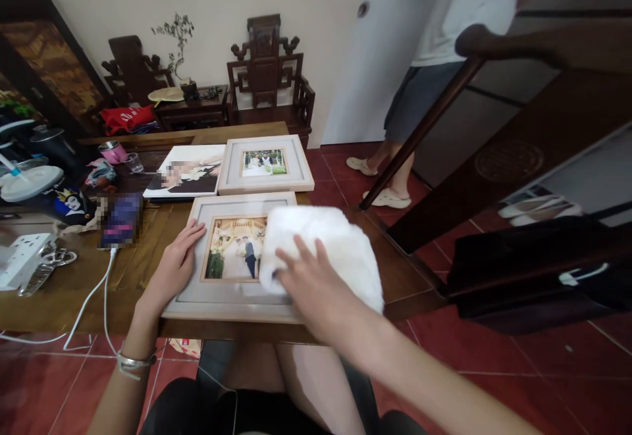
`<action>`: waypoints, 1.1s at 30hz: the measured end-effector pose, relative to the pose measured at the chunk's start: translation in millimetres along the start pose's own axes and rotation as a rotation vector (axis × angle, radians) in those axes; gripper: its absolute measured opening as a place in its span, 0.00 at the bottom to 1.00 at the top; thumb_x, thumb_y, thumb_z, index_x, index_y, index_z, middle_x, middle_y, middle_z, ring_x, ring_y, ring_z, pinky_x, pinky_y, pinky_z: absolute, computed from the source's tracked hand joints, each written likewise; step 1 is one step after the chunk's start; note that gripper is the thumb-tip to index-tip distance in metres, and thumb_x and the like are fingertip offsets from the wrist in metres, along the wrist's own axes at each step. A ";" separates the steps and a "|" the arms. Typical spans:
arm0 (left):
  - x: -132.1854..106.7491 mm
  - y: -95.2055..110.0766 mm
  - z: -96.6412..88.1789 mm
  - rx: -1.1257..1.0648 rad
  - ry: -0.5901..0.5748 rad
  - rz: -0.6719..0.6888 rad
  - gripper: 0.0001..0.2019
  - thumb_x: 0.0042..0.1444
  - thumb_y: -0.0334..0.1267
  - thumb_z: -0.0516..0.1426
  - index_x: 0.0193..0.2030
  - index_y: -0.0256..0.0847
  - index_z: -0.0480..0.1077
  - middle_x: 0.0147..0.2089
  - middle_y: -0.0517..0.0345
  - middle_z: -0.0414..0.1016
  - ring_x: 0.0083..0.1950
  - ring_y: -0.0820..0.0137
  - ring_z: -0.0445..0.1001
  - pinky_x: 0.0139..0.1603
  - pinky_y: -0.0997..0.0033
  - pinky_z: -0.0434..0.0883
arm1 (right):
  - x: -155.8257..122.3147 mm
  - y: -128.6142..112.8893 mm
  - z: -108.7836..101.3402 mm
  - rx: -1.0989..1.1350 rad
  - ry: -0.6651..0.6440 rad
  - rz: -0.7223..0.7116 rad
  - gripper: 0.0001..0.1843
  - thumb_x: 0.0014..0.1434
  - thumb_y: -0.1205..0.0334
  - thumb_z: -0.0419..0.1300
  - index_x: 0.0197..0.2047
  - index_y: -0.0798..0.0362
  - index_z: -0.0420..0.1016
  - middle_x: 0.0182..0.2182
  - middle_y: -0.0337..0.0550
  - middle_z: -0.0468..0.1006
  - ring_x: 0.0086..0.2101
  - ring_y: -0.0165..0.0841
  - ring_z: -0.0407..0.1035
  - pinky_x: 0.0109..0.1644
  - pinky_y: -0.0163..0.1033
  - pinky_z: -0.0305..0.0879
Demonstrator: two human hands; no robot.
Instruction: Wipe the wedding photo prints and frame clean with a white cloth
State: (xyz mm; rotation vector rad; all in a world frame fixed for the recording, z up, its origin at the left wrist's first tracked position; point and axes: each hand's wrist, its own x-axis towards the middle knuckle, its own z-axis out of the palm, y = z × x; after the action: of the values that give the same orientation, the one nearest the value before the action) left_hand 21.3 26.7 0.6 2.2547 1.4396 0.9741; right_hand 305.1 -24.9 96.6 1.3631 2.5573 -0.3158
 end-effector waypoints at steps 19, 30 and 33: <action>0.0 -1.8 -4.9 -0.006 -0.056 0.020 0.24 0.60 0.26 0.45 0.61 0.39 0.67 0.66 0.45 0.65 0.72 0.62 0.53 0.71 0.47 0.54 | 129.1 -7.1 3.2 -0.058 0.360 -0.106 0.28 0.56 0.76 0.57 0.60 0.52 0.70 0.70 0.46 0.51 0.68 0.56 0.39 0.67 0.68 0.41; -0.2 1.1 -2.9 -0.009 -0.033 -0.019 0.23 0.61 0.27 0.45 0.62 0.39 0.66 0.65 0.47 0.66 0.72 0.64 0.54 0.71 0.48 0.54 | 38.0 -65.2 -4.6 0.063 -0.063 -0.358 0.30 0.53 0.76 0.55 0.59 0.54 0.72 0.68 0.48 0.56 0.65 0.63 0.48 0.61 0.70 0.57; -0.3 4.9 -5.3 -0.030 -0.052 -0.045 0.22 0.64 0.31 0.44 0.62 0.38 0.65 0.66 0.46 0.65 0.72 0.64 0.53 0.71 0.50 0.54 | 16.5 -77.4 -3.0 0.080 -0.107 -0.452 0.30 0.51 0.73 0.58 0.59 0.56 0.71 0.70 0.48 0.52 0.66 0.65 0.43 0.63 0.72 0.51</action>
State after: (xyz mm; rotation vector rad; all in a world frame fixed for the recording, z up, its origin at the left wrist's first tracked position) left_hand 21.0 23.7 7.2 2.2007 1.4377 0.9097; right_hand 231.3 -53.3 101.0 0.7491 2.7608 -0.5547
